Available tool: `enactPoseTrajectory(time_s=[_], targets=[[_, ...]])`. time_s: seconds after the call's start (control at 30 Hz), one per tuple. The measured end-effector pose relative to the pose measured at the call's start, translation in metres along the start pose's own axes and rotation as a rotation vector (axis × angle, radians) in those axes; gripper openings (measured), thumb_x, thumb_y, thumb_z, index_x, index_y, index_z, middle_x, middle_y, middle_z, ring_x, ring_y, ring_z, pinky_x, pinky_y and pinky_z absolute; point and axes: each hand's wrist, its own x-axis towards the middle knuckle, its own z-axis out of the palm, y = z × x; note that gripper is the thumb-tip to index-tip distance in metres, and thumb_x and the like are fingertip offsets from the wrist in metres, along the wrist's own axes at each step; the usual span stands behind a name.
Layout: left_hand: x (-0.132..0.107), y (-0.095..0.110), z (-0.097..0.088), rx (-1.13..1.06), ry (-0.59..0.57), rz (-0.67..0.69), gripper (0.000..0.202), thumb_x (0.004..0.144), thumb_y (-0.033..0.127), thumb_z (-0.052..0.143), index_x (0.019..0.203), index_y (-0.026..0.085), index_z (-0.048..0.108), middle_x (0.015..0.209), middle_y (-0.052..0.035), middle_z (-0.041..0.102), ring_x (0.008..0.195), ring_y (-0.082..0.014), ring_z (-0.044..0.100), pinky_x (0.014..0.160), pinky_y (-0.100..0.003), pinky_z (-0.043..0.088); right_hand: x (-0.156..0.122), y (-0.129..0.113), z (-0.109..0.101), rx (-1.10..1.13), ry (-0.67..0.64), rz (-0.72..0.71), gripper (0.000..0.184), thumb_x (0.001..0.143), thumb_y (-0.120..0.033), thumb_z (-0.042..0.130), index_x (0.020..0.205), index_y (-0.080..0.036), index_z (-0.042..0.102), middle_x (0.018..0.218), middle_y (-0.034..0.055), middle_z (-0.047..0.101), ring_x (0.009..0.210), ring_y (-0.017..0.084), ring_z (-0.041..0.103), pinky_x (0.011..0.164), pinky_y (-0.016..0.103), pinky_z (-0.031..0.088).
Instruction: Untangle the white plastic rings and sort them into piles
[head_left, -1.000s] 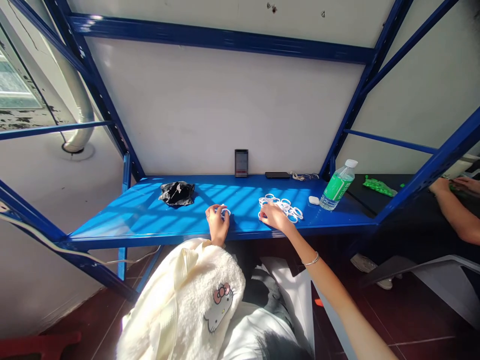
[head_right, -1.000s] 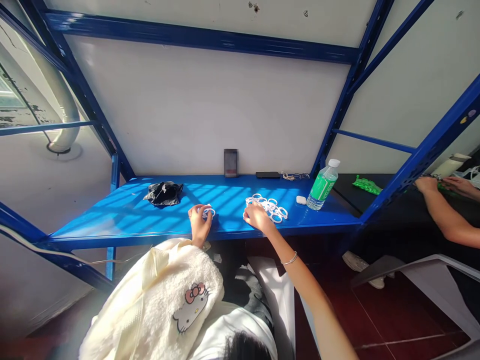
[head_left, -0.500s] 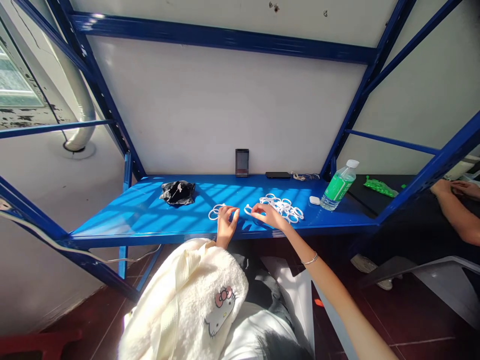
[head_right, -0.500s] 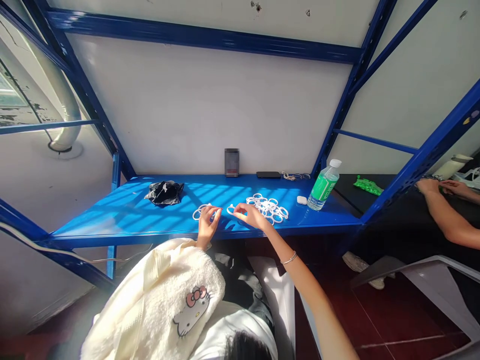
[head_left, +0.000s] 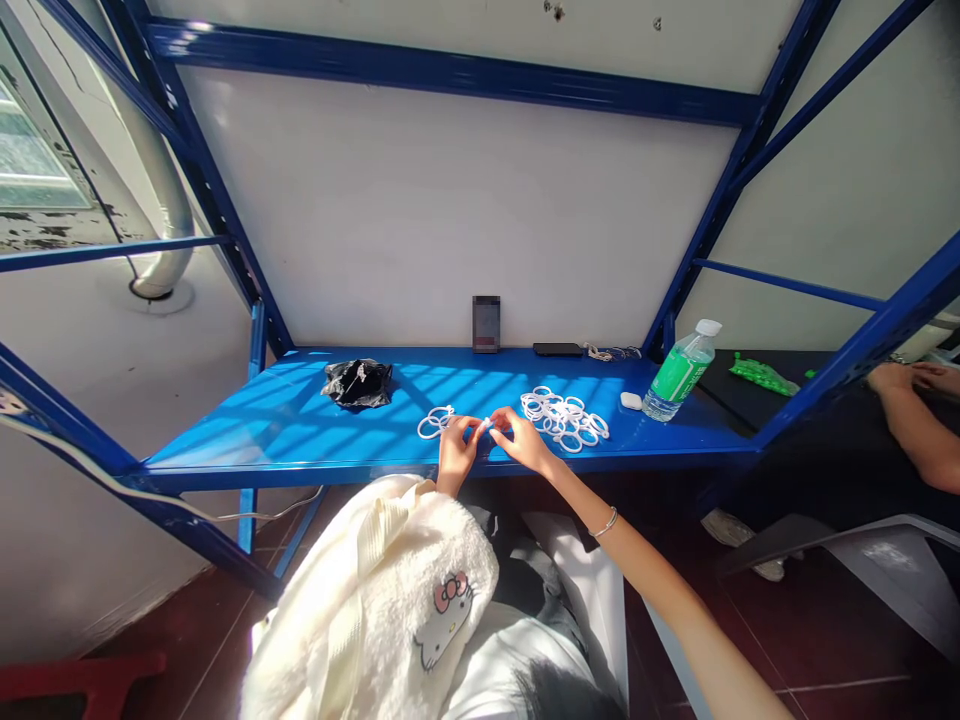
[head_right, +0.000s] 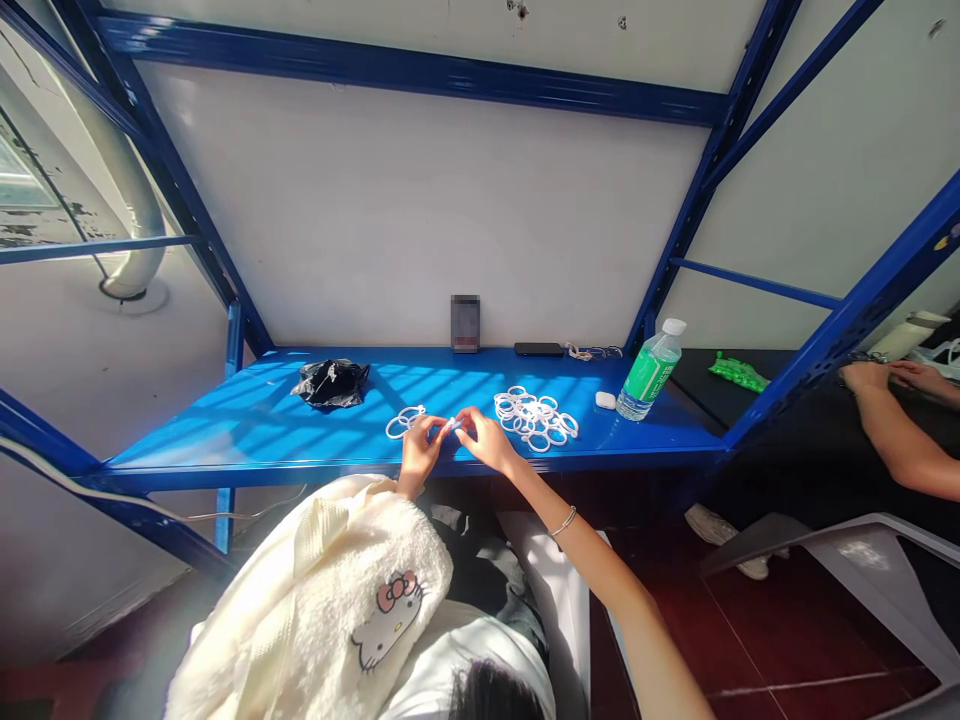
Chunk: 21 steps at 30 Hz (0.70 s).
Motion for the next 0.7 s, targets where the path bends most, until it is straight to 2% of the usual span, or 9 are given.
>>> enactPoseTrajectory(time_s=[0.07,0.2,0.3,0.4,0.47,0.57,0.7], targets=[[-0.001,0.002,0.000,-0.005,-0.034,-0.031,0.020,0.090,0.038,0.060,0.079,0.023,0.067,0.081,-0.0037,0.069,0.080,-0.0198,0.065,0.076,-0.034,0.051,0.001,0.002,0.004,0.075,-0.023,0.047,0.027,0.094,-0.032,0.056,0.118,-0.019,0.055,0.094,0.0041,0.068,0.087,0.019,0.066,0.080,0.032,0.052],[-0.001,0.006,-0.001,-0.043,-0.085,-0.099,0.021,0.088,0.040,0.059,0.083,0.022,0.067,0.082,-0.0033,0.070,0.071,-0.0175,0.062,0.067,-0.031,0.048,0.003,0.005,0.009,0.167,-0.023,0.094,0.029,0.094,-0.045,0.057,0.107,-0.020,0.059,0.089,0.0028,0.064,0.083,0.018,0.062,0.073,0.030,0.050],[0.000,0.012,-0.003,-0.163,-0.156,-0.147,0.028,0.088,0.047,0.058,0.085,0.021,0.067,0.079,-0.0032,0.069,0.070,-0.0180,0.063,0.060,-0.030,0.046,0.006,0.006,0.006,0.237,-0.028,0.139,0.036,0.089,-0.055,0.062,0.093,-0.020,0.060,0.089,0.0024,0.059,0.082,0.017,0.058,0.075,0.030,0.050],[0.002,0.018,-0.006,-0.322,-0.255,-0.185,0.039,0.085,0.059,0.060,0.083,0.020,0.062,0.074,-0.0022,0.066,0.067,-0.0176,0.063,0.057,-0.029,0.045,0.007,0.005,-0.002,0.335,-0.095,0.152,0.045,0.084,-0.064,0.061,0.081,-0.019,0.056,0.092,0.0028,0.055,0.078,0.015,0.057,0.073,0.029,0.051],[0.003,0.021,-0.006,-0.404,-0.319,-0.212,0.044,0.083,0.065,0.060,0.082,0.021,0.059,0.070,-0.0010,0.063,0.063,-0.0165,0.060,0.055,-0.029,0.044,0.006,0.003,-0.008,0.391,-0.201,0.167,0.044,0.086,-0.064,0.056,0.083,-0.020,0.055,0.088,0.0020,0.057,0.066,0.013,0.053,0.065,0.029,0.050],[0.004,0.025,-0.004,-0.468,-0.400,-0.261,0.052,0.082,0.075,0.053,0.073,0.024,0.053,0.061,0.0000,0.055,0.056,-0.0160,0.054,0.053,-0.032,0.043,0.003,0.000,-0.016,0.324,-0.315,0.157,0.035,0.092,-0.054,0.047,0.083,-0.021,0.055,0.070,-0.0003,0.055,0.053,0.013,0.047,0.055,0.028,0.045],[-0.002,0.031,0.009,-0.506,-0.401,-0.265,0.058,0.086,0.077,0.045,0.057,0.027,0.040,0.050,0.0020,0.037,0.050,-0.0158,0.045,0.052,-0.035,0.043,0.001,-0.002,-0.021,0.169,-0.270,0.115,0.032,0.094,-0.045,0.045,0.074,-0.022,0.057,0.061,0.0001,0.052,0.056,0.016,0.048,0.056,0.029,0.046]])
